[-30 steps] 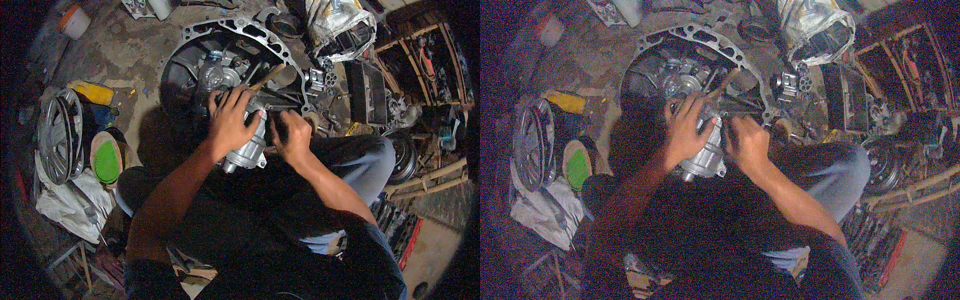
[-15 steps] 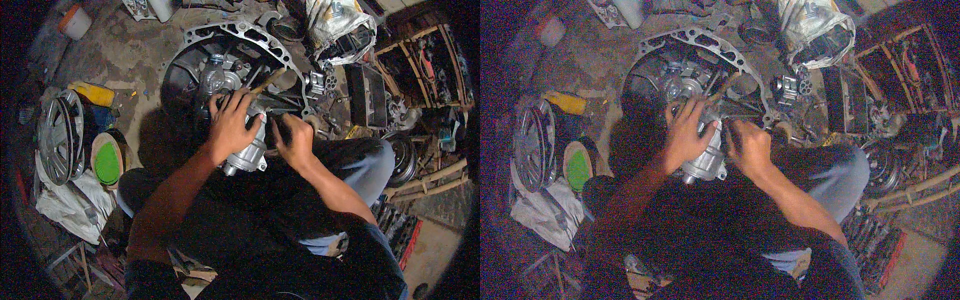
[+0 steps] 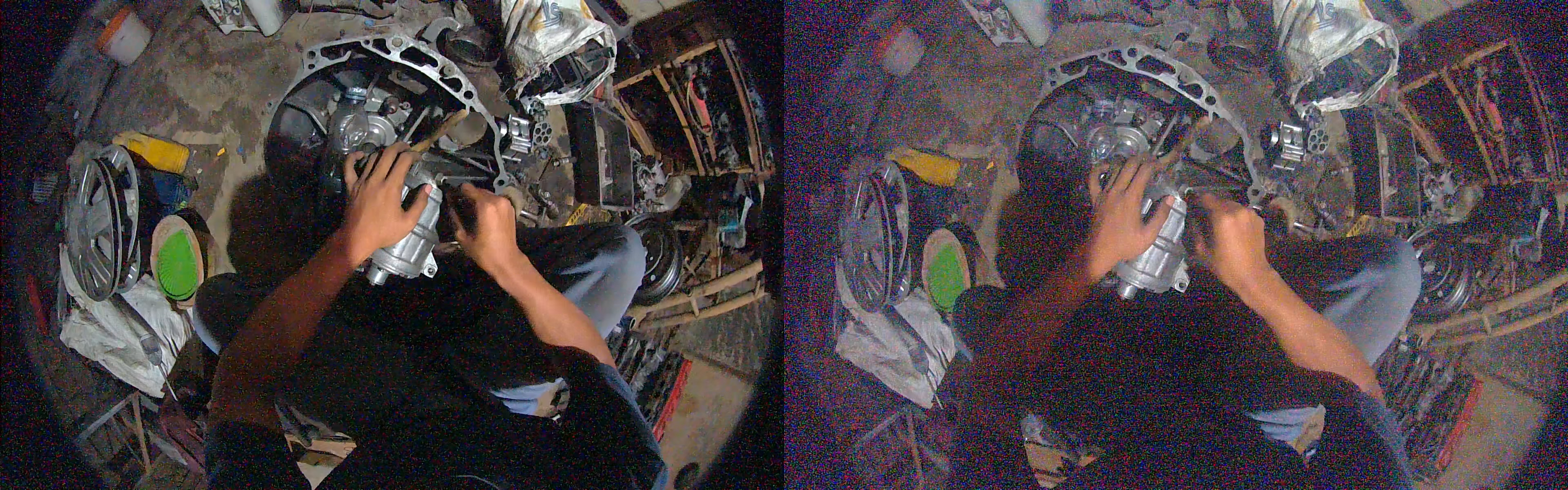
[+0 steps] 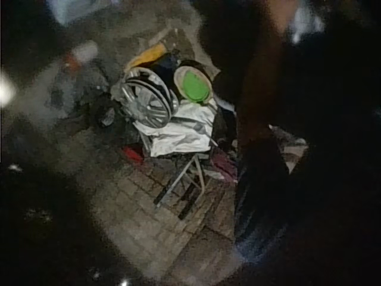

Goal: The person sits on the floor and wipes a metallic engine component with a cloth. They then place the component into a larger engine casing and use a screwdriver to tighten screws, securing the part in place.

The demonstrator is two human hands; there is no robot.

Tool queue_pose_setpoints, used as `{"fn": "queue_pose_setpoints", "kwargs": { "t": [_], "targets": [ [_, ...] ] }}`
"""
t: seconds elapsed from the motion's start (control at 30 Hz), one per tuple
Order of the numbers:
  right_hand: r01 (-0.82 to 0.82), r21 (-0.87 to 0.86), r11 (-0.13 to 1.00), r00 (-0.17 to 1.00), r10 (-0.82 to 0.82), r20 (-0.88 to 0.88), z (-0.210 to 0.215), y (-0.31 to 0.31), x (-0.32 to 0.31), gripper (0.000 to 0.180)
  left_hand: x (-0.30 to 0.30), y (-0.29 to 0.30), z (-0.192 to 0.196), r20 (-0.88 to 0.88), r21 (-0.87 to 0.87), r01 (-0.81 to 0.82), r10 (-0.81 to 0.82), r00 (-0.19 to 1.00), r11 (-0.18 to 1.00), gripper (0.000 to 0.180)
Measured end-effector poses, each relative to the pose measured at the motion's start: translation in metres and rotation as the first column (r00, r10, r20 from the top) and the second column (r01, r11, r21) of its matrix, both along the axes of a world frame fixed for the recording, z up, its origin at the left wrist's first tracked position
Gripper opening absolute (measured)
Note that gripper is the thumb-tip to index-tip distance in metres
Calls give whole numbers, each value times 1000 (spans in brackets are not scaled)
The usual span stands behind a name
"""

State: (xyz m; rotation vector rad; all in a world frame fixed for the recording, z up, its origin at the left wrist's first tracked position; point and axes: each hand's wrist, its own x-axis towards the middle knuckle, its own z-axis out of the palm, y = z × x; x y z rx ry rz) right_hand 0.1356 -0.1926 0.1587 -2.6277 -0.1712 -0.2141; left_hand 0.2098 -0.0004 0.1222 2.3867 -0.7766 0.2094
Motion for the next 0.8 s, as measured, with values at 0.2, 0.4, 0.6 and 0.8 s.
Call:
{"fn": "queue_pose_setpoints", "kwargs": {
  "t": [0.2,0.4,0.6,0.8],
  "targets": [
    [176,232,957,967,-212,141,37,-30,28,22,21,8,-2,63,-108,-316,324,944,943,50],
    [237,501,833,874,-408,264,79,-53,31,18,65,25,-16,-214,-123,-457,426,879,881,74],
    [193,541,819,891,-377,254,128,-65,10,12,83,41,-58,-204,83,-536,541,816,840,84],
    [165,663,730,841,-455,292,151,-85,-10,11,63,39,0,-154,-138,-616,597,787,776,78]
  ]
}}
